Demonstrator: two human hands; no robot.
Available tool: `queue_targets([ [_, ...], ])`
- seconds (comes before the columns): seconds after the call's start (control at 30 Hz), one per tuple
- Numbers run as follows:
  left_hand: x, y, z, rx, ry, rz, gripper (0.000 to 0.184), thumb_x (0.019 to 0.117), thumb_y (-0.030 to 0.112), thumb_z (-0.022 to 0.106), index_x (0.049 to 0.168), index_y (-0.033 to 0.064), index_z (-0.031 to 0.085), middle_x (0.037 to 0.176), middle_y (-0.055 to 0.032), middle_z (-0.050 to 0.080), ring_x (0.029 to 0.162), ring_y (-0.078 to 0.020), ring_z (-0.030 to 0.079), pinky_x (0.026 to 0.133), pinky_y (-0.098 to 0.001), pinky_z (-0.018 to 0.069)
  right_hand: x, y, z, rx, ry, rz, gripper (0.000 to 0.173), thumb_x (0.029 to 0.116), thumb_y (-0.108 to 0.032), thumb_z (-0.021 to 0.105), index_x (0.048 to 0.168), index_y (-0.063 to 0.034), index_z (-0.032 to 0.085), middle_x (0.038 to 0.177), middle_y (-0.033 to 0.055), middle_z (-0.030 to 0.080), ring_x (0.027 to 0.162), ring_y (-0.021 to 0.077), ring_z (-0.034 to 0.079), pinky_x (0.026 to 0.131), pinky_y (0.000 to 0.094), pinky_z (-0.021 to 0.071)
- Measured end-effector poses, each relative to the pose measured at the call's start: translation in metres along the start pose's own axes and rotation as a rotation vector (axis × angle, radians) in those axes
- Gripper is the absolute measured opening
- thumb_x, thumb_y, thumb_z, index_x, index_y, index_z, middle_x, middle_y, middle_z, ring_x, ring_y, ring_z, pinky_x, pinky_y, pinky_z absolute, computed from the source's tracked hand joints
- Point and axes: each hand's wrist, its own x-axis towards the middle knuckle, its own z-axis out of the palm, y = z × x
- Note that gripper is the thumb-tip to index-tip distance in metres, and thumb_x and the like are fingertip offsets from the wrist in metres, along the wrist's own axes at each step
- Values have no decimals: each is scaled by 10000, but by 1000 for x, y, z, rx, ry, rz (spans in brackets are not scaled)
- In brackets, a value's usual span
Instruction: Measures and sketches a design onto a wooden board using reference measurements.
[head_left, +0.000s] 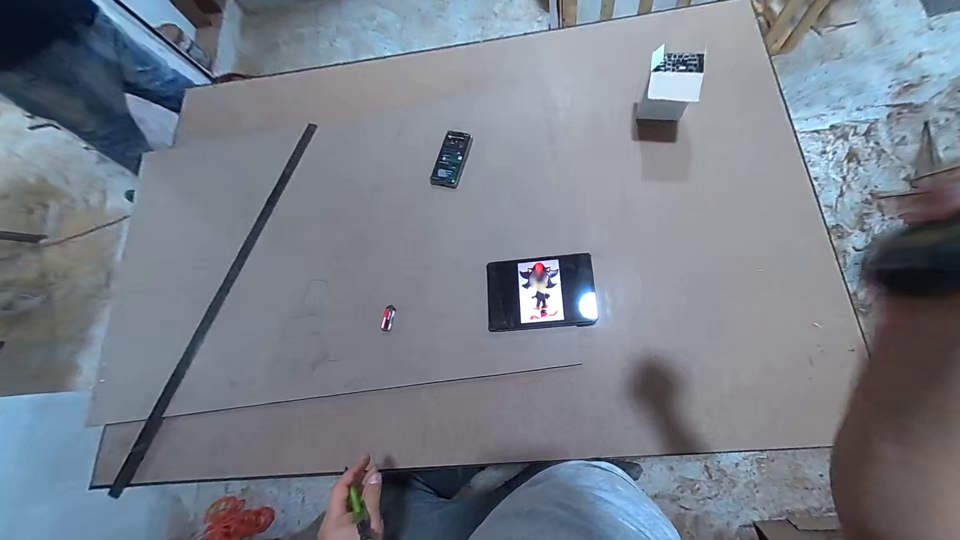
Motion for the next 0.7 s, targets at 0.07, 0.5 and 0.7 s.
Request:
queue_targets([
  [0.07,1,6,8,-8,-25,8,399,1036,181,565,1350,-64,589,1265,-218,673,1110,-164,689,981,-328,566,0,-14,109,-294,-370,232,265,1073,-233,475,976,-83,670,735,12,640,646,119,630,607,350,572],
  [0.5,0,9,49,-30,-199,-72,374,1020,191,591,1330,-15,629,1218,-146,721,1080,-141,716,961,-335,588,-161,91,235,-506,-1247,456,479,1098,-455,368,1036,-77,657,895,130,673,868,295,681,793,527,543],
  [0.7,11,4,59,-43,-251,-35,385,1013,234,573,1328,25,644,1199,-104,738,1059,-124,725,935,-330,598,-110,142,209,-790,-927,594,330,1101,-342,446,1209,-135,680,992,111,722,916,282,715,845,537,578],
])
